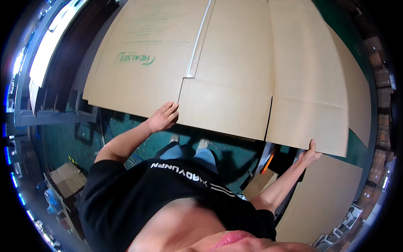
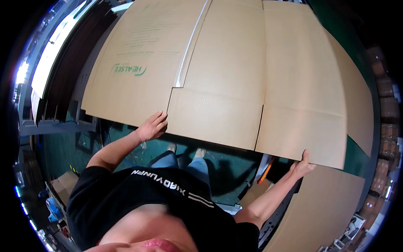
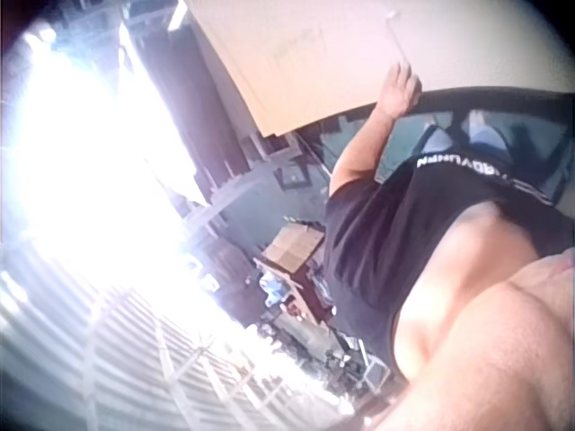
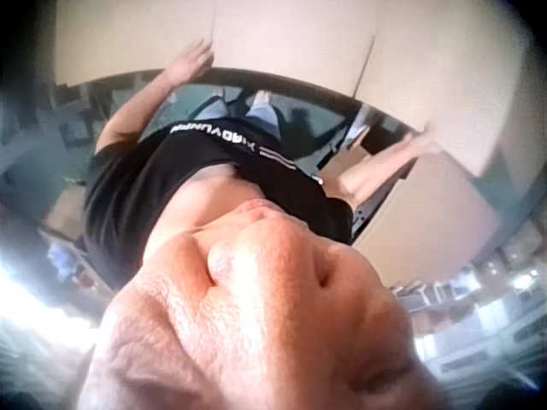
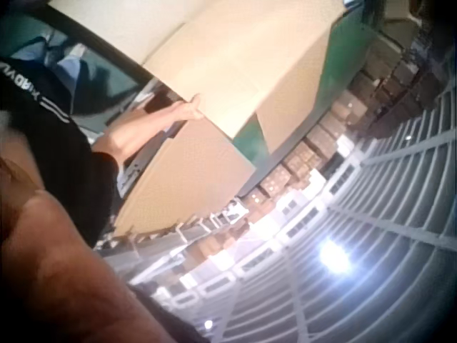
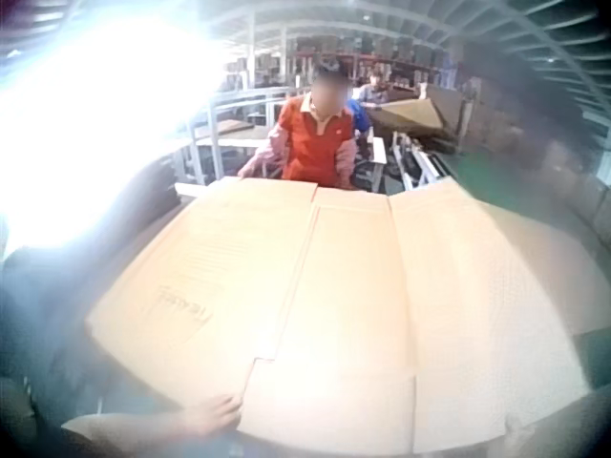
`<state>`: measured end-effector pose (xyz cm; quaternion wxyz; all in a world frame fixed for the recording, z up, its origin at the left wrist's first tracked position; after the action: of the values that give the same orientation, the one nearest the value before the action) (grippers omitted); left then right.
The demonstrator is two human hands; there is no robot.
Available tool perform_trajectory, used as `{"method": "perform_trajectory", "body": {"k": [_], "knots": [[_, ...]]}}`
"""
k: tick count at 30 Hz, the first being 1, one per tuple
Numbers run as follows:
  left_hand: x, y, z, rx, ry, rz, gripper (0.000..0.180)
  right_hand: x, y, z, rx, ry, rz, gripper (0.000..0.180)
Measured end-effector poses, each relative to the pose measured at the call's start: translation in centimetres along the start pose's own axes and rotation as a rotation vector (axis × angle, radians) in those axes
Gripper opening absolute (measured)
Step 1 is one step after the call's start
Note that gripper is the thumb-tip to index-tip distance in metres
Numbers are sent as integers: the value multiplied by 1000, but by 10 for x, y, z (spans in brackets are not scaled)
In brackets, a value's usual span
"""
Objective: The person folds flat cardboard sheets along pre-scored lines on a conveyor belt. They repeatedly pick up the sheets, crease the folds with their hands, and place them back onto the moving belt.
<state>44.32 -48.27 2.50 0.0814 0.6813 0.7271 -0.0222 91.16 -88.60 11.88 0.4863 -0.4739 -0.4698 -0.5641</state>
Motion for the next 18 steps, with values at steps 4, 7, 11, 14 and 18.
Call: {"method": "perform_trajectory", "body": {"k": [4,7,11,14,18], "knots": [[3,-3,3,-35,-27,-3,57,88,-100,63,278,-601,-523,53],[9,-7,6,-53,-49,0,53,145,-174,144,515,-334,-747,60],[16,-9,17,-144,-20,44,51,105,-249,202,896,-494,-984,47],[15,-18,27,-203,-11,29,51,29,-316,235,1266,-529,-775,40],[17,-19,23,-254,-62,18,52,-77,-364,264,1336,-707,-848,51]]}}
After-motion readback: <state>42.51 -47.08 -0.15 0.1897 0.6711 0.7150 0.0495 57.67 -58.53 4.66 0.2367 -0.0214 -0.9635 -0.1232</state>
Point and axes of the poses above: each hand's wrist, its own y-axis towards the middle knuckle, its own z-axis out of the palm, x = y × z, the point moved 3 cm from there along y, towards the middle knuckle, and after that the axes turned 3 degrees about z, right-handed, at the moved point
